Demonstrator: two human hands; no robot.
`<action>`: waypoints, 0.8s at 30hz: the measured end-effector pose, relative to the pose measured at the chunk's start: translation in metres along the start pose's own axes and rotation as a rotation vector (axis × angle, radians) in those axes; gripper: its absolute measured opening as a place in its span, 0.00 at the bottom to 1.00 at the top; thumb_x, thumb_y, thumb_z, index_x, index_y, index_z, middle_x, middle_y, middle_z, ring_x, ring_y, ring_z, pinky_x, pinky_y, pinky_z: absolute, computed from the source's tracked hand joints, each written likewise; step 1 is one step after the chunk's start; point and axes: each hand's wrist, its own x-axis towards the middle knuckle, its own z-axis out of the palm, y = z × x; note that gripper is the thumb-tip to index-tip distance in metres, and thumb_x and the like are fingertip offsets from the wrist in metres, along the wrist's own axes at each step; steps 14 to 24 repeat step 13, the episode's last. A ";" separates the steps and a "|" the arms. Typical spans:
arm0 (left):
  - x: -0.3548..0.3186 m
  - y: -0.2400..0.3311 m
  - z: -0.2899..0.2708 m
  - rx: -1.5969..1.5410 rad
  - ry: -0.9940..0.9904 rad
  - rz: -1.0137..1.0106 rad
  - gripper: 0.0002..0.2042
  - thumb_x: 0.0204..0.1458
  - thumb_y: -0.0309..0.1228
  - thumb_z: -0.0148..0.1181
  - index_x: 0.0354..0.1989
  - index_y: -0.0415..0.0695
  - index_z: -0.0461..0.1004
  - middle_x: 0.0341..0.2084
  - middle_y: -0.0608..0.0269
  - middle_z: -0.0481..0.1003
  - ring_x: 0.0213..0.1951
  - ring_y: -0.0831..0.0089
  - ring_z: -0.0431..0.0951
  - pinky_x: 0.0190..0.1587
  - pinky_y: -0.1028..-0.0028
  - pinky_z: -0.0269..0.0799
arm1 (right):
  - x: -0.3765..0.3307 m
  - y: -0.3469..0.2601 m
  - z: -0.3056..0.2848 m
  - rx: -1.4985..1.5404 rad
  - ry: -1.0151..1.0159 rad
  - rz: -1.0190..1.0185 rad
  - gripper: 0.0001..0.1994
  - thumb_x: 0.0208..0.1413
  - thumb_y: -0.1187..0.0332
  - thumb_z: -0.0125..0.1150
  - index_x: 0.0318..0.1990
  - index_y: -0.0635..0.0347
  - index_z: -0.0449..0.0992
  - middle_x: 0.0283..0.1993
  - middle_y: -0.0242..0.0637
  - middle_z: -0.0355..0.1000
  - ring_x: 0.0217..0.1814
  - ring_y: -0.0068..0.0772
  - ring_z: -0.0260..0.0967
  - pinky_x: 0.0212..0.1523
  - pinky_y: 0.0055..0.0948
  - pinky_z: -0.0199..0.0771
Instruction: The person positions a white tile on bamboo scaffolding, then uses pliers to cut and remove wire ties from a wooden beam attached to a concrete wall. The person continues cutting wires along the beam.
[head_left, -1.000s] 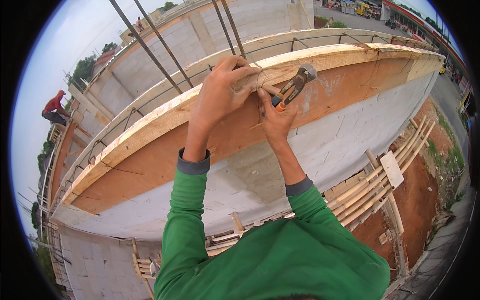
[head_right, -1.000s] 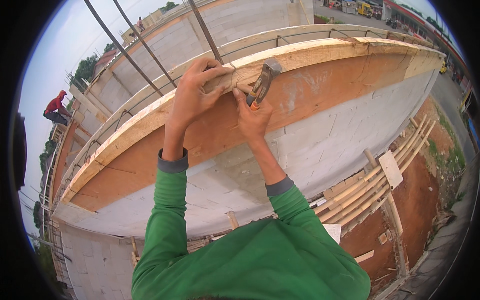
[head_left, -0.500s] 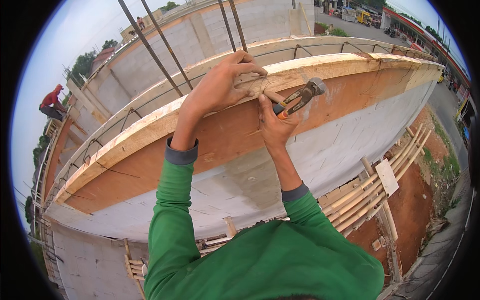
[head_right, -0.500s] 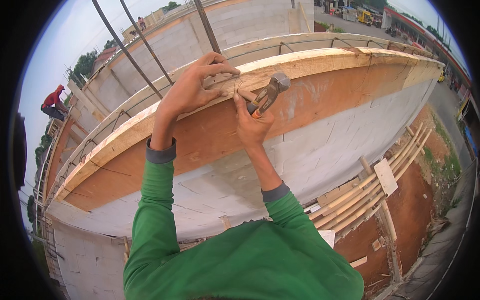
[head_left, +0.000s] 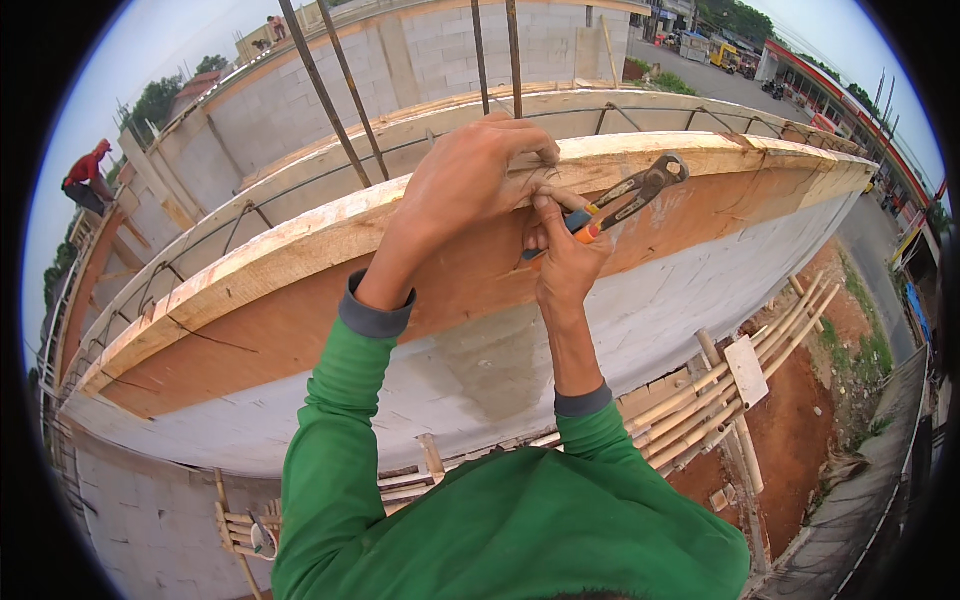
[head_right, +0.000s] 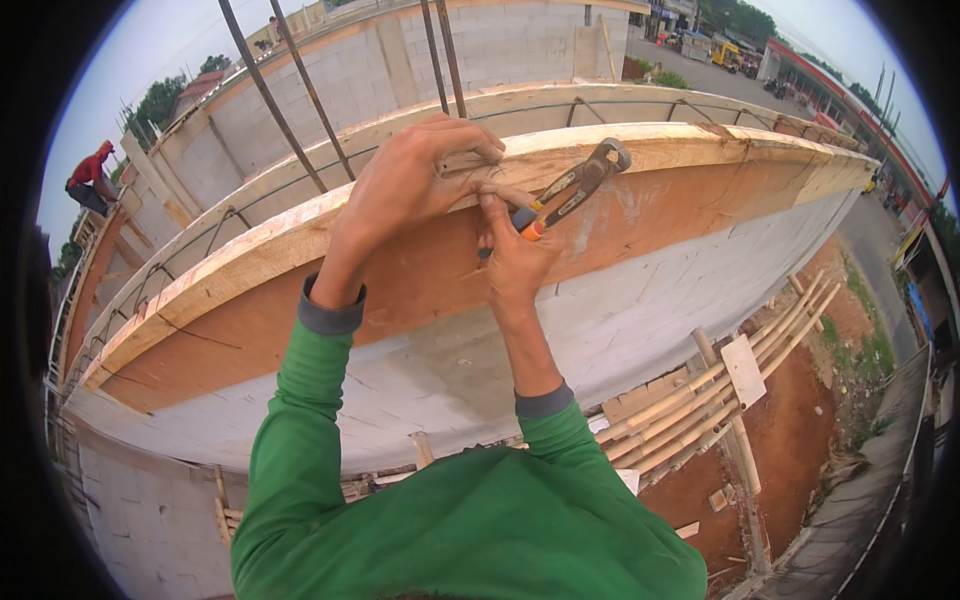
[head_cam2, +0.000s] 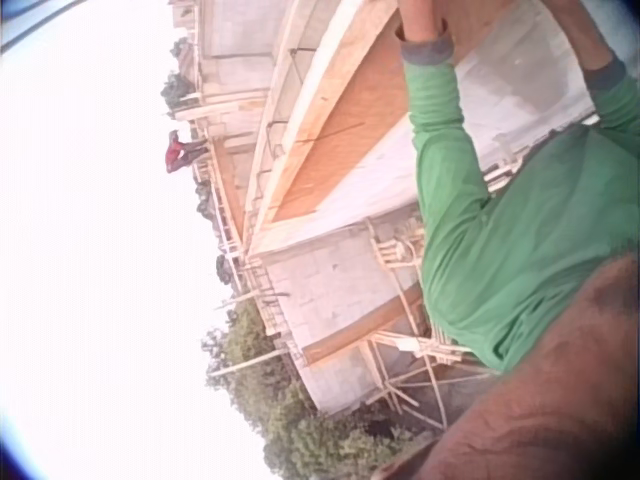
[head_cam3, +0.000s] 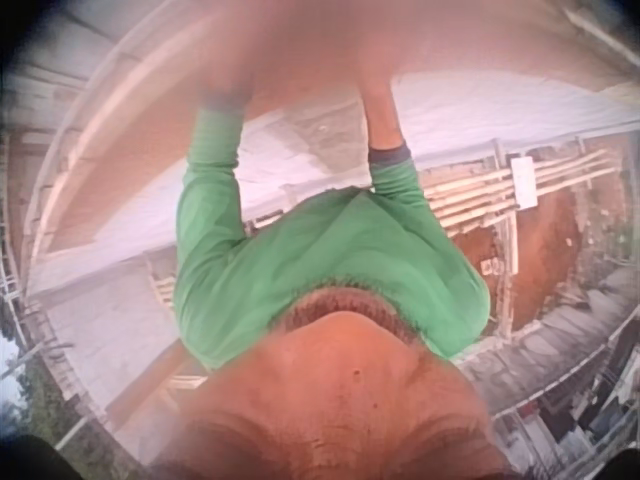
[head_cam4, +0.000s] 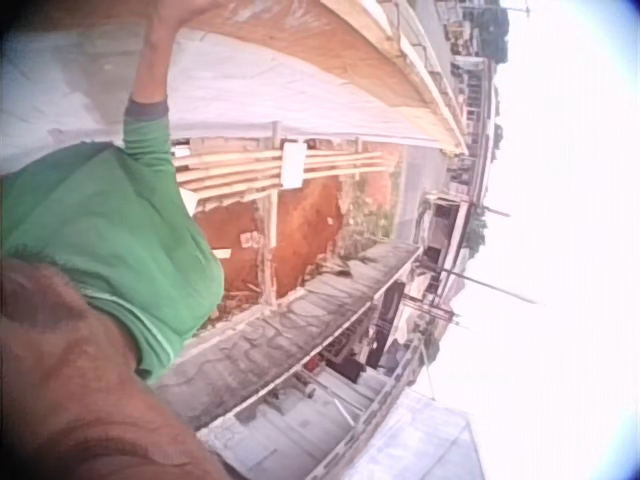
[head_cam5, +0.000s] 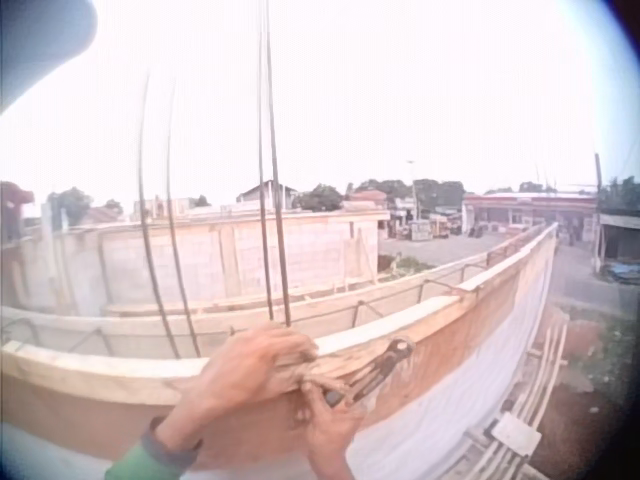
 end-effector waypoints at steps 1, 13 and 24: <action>0.000 0.002 -0.001 0.002 -0.002 -0.021 0.13 0.50 0.33 0.74 0.45 0.49 0.84 0.47 0.67 0.85 0.52 0.58 0.82 0.54 0.62 0.79 | 0.000 0.001 0.000 -0.012 0.007 -0.001 0.03 0.62 0.80 0.71 0.38 0.68 0.81 0.26 0.28 0.72 0.21 0.17 0.62 0.21 0.23 0.64; -0.006 0.005 0.004 0.124 0.052 -0.016 0.14 0.53 0.37 0.73 0.47 0.54 0.84 0.49 0.69 0.83 0.49 0.59 0.83 0.49 0.62 0.80 | 0.003 -0.021 -0.028 -0.221 -0.131 0.015 0.12 0.70 0.67 0.67 0.35 0.56 0.69 0.24 0.26 0.68 0.19 0.16 0.61 0.18 0.22 0.61; -0.006 0.005 0.004 0.124 0.052 -0.016 0.14 0.53 0.37 0.73 0.47 0.54 0.84 0.49 0.69 0.83 0.49 0.59 0.83 0.49 0.62 0.80 | 0.003 -0.021 -0.028 -0.221 -0.131 0.015 0.12 0.70 0.67 0.67 0.35 0.56 0.69 0.24 0.26 0.68 0.19 0.16 0.61 0.18 0.22 0.61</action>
